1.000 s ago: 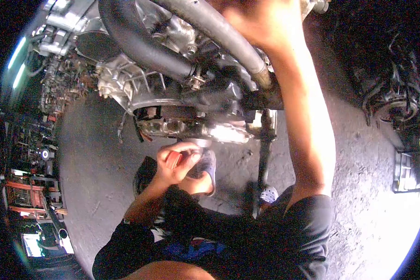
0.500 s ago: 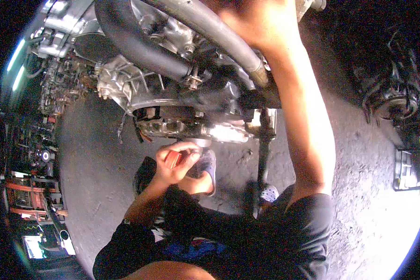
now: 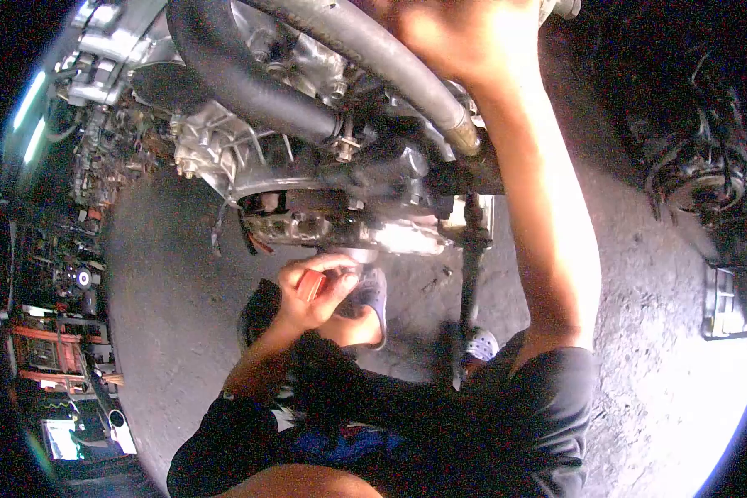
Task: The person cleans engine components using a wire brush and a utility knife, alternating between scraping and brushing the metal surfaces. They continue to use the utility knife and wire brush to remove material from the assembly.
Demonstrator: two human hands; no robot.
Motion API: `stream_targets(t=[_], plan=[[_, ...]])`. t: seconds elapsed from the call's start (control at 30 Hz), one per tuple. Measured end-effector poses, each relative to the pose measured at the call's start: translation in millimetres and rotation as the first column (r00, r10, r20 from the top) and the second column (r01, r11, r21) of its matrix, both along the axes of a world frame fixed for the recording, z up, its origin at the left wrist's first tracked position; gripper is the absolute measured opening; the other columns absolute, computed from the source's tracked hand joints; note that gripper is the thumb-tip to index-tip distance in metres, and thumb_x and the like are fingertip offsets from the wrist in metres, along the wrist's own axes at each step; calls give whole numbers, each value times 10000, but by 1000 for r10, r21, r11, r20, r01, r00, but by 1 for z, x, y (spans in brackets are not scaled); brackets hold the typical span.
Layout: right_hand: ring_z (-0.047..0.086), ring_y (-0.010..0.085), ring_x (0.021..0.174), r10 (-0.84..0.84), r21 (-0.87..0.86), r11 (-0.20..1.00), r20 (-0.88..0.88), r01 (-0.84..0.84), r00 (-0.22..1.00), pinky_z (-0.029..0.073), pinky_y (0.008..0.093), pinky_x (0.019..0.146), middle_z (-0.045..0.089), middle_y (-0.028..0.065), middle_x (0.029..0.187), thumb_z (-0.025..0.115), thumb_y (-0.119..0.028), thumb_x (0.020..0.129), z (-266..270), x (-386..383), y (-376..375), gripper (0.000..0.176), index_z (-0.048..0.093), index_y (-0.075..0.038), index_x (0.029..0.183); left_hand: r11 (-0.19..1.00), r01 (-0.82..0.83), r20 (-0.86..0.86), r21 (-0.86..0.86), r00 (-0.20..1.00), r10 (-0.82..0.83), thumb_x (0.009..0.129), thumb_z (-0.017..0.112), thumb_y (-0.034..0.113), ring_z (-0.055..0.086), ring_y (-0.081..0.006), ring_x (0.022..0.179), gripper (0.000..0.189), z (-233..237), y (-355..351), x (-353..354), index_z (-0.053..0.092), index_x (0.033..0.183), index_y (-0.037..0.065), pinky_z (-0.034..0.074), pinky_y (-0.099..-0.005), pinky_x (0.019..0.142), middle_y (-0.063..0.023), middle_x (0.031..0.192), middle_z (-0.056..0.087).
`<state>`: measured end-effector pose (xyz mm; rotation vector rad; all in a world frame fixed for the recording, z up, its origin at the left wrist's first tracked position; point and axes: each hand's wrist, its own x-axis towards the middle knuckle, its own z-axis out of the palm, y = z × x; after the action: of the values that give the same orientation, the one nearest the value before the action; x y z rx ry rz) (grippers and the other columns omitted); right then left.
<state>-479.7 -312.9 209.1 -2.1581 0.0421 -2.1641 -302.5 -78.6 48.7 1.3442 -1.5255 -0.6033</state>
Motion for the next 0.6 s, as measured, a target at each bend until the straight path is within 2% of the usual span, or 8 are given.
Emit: stream_targets(t=[0.1, 0.2, 0.27, 0.3, 0.37, 0.47, 0.57, 0.6], plan=[[658, 170, 883, 15, 51, 998, 103, -20, 995, 529, 297, 820, 677, 89, 939, 805, -59, 659, -8, 9, -11, 435, 624, 38, 1044, 1000, -1, -25, 28, 1000, 2, 747, 742, 72, 669, -188, 754, 177, 1, 1, -1, 681, 904, 18, 513, -287, 697, -104, 854, 695], [648, 182, 935, 130, 49, 988, 229, -145, 965, 520, 312, 857, 660, 106, 1011, 804, -49, 657, -18, 15, -13, 474, 600, 37, 1076, 1000, 3, 19, -30, 1000, -3, 746, 742, 71, 671, -191, 759, 176, -1, -1, -2, 681, 904, 21, 514, -288, 698, -104, 855, 695], [636, 184, 976, 76, 15, 997, 133, -79, 988, 510, 320, 888, 645, 116, 1063, 803, -38, 652, -13, 10, -7, 511, 580, 38, 1106, 1000, 7, 25, -5, 1000, -7, 749, 738, 65, 672, -192, 753, 168, 2, 0, 0, 682, 901, 21, 515, -288, 693, -104, 854, 696], [629, 184, 995, -43, -24, 999, -12, 42, 999, 504, 324, 904, 637, 121, 1083, 803, -33, 649, -5, -4, -1, 533, 569, 39, 1123, 1000, 6, 23, 9, 1000, -6, 750, 736, 61, 673, -193, 751, 164, 3, 1, -1, 682, 900, 21, 515, -288, 690, -104, 853, 696], [627, 181, 1000, 97, 80, 991, 83, -104, 992, 500, 316, 909, 636, 127, 1088, 812, -61, 644, -14, 11, -20, 560, 565, 47, 1135, 998, 13, 20, -54, 1000, -12, 752, 732, 53, 672, -193, 742, 164, -1, -1, -1, 680, 904, 20, 516, -289, 682, -103, 853, 696], [626, 178, 1003, -200, -120, 972, 47, 204, 979, 503, 304, 899, 637, 127, 1090, 826, -95, 638, -16, 2, -17, 589, 561, 51, 1143, 999, 17, 12, -43, 1000, -16, 756, 727, 44, 671, -193, 733, 167, -2, 1, 0, 678, 913, 18, 517, -290, 670, -104, 851, 696], [643, 174, 953, -108, -80, 989, 162, 122, 981, 518, 299, 868, 661, 117, 1018, 797, -87, 657, -14, 11, -25, 506, 590, 52, 1098, 999, 26, -11, -36, 1000, -27, 757, 727, 43, 669, -186, 736, 174, -1, 0, 2, 677, 922, 20, 514, -288, 667, -104, 846, 694], [646, 172, 944, -99, -67, 992, 153, 111, 983, 521, 297, 861, 665, 114, 1005, 792, -84, 661, -14, 10, -24, 490, 595, 52, 1089, 999, 32, -22, -38, 999, -33, 757, 728, 44, 668, -183, 738, 177, -2, 1, 1, 677, 925, 21, 513, -286, 668, -103, 844, 693]])
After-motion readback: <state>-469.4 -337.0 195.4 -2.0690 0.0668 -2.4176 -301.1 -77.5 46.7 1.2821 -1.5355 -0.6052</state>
